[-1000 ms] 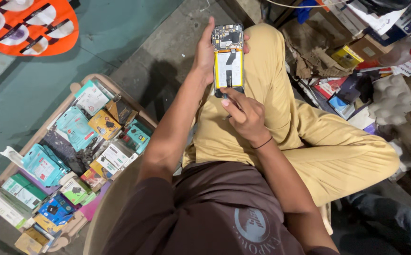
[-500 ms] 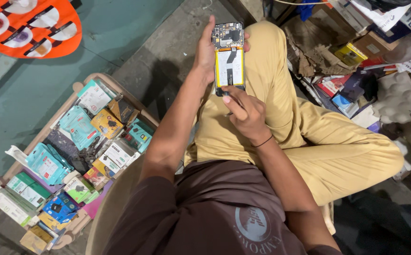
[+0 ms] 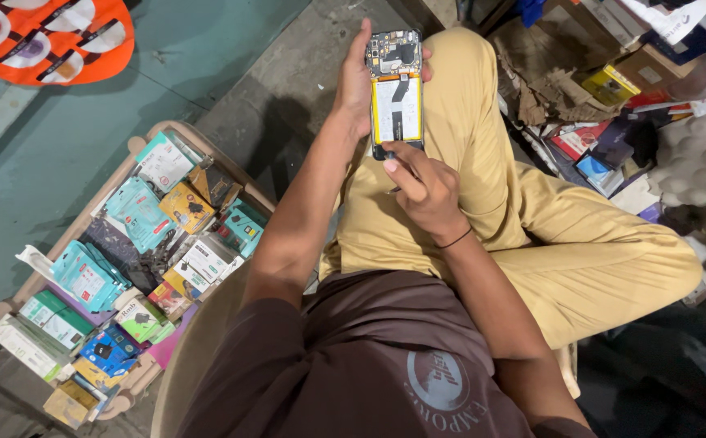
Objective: The person sits cross-legged on a chair with a disassembled smartphone on their lap. They use tweezers to work on the internal components, then use a small blue screwdriver to unscrew and pry at the phone's board and battery area, holding the phone steady with the other hand.
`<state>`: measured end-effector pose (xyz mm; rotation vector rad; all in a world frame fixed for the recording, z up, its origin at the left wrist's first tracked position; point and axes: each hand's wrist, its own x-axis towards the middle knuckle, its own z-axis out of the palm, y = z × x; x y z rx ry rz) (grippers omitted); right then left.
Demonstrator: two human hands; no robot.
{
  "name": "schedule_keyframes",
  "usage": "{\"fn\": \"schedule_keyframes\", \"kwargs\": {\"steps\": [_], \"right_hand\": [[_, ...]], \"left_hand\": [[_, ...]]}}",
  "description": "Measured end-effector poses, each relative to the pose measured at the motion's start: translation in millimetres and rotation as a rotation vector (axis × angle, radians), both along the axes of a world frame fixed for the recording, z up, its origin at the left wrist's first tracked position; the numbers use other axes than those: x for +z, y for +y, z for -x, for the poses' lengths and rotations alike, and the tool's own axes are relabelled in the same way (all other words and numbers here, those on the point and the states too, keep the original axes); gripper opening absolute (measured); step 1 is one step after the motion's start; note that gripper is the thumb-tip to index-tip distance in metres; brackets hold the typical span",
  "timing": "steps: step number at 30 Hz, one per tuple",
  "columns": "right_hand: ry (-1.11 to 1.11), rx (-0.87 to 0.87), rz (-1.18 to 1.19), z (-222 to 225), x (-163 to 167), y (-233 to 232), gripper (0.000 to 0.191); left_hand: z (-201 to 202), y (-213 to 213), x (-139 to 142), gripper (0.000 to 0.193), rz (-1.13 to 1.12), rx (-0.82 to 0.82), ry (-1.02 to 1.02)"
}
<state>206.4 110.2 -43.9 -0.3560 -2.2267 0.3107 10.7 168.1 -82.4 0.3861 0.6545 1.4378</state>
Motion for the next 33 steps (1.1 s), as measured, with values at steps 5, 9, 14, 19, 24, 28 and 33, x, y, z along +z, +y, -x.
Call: {"fn": "schedule_keyframes", "kwargs": {"steps": [5,9,14,19,24,28,33], "right_hand": [[0.017,0.016,0.027,-3.2,2.0,-1.5,0.065],[0.016,-0.003,0.034,-1.7,2.5,1.3,0.067],[0.068,-0.011,0.038,0.9,1.6,3.6,0.067],[0.138,0.017,0.125,0.6,-2.6,3.3,0.062],[0.276,0.026,0.463,-2.9,-12.8,1.5,0.059],[0.321,0.114,0.491,-3.8,-18.1,0.4,0.064],[0.334,0.216,0.486,6.8,-21.5,3.9,0.066]], "left_hand": [[-1.1,1.8,-0.9,0.087,0.012,-0.006,-0.018],[-1.9,3.6,-1.8,0.086,0.038,0.006,-0.031],[-2.5,4.8,-5.1,0.088,0.012,-0.015,-0.027],[-4.3,7.6,-7.0,0.084,0.002,-0.014,-0.012],[-4.6,9.7,-8.7,0.080,-0.045,-0.026,-0.028],[-6.5,12.3,-11.7,0.078,-0.058,0.000,-0.075],[-7.7,12.1,-11.2,0.080,-0.044,0.009,-0.053]]}}
